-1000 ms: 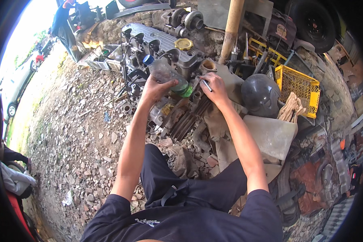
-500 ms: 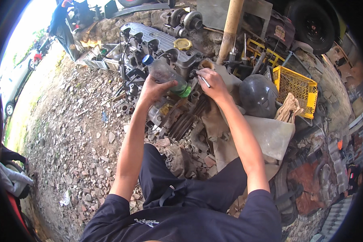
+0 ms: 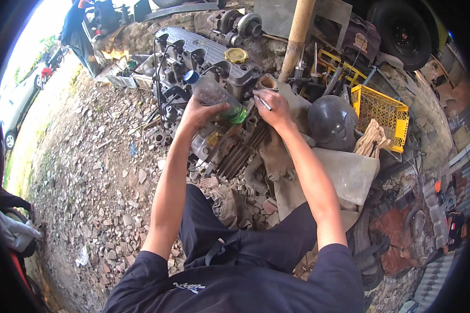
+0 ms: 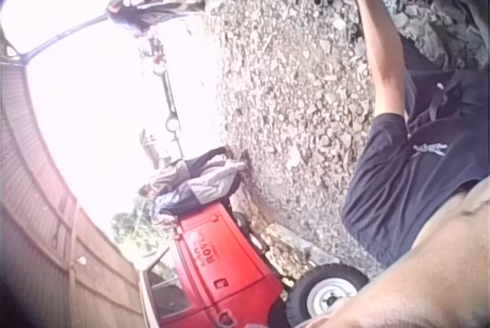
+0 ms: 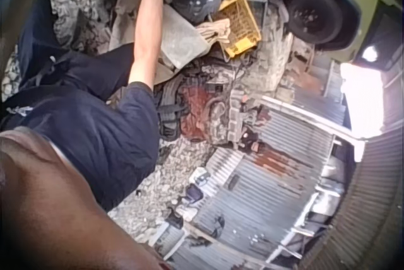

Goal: The person pours liquid from a plastic bottle onto an engine block and uses a metal tool to clean the surfaces and cylinder head bolt holes.

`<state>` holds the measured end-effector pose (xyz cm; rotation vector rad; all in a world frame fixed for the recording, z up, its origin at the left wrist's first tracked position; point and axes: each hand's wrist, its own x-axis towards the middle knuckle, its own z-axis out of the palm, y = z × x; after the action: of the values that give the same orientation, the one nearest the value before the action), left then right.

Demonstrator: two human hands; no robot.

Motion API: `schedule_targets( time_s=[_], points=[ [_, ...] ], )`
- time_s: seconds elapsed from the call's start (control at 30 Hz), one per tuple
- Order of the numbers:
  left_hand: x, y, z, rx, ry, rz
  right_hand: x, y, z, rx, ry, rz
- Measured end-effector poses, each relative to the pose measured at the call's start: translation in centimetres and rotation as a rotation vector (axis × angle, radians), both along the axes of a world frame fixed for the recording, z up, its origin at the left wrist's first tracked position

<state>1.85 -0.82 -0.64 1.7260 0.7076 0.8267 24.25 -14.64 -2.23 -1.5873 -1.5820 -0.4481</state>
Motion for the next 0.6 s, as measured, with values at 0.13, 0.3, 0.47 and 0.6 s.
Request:
schedule_targets(
  time_s=[0.13, 0.3, 0.47, 0.6],
  points=[
    [-0.4, 0.8, 0.3, -0.080, -0.094, -0.105, -1.6, 0.4, 2.9, -0.111, 0.116, -0.039],
    [-0.3, -0.3, 1.0, -0.111, -0.135, -0.171, -0.4, 0.9, 2.7, 0.190, -0.161, 0.017],
    [-0.4, 0.2, 0.5, -0.095, -0.113, -0.136, -2.5, 0.3, 4.3, -0.211, 0.034, -0.150],
    [-0.3, 0.2, 0.6, -0.098, -0.077, -0.151, -1.7, 0.8, 1.5, -0.166, -0.126, -0.164]
  ],
)
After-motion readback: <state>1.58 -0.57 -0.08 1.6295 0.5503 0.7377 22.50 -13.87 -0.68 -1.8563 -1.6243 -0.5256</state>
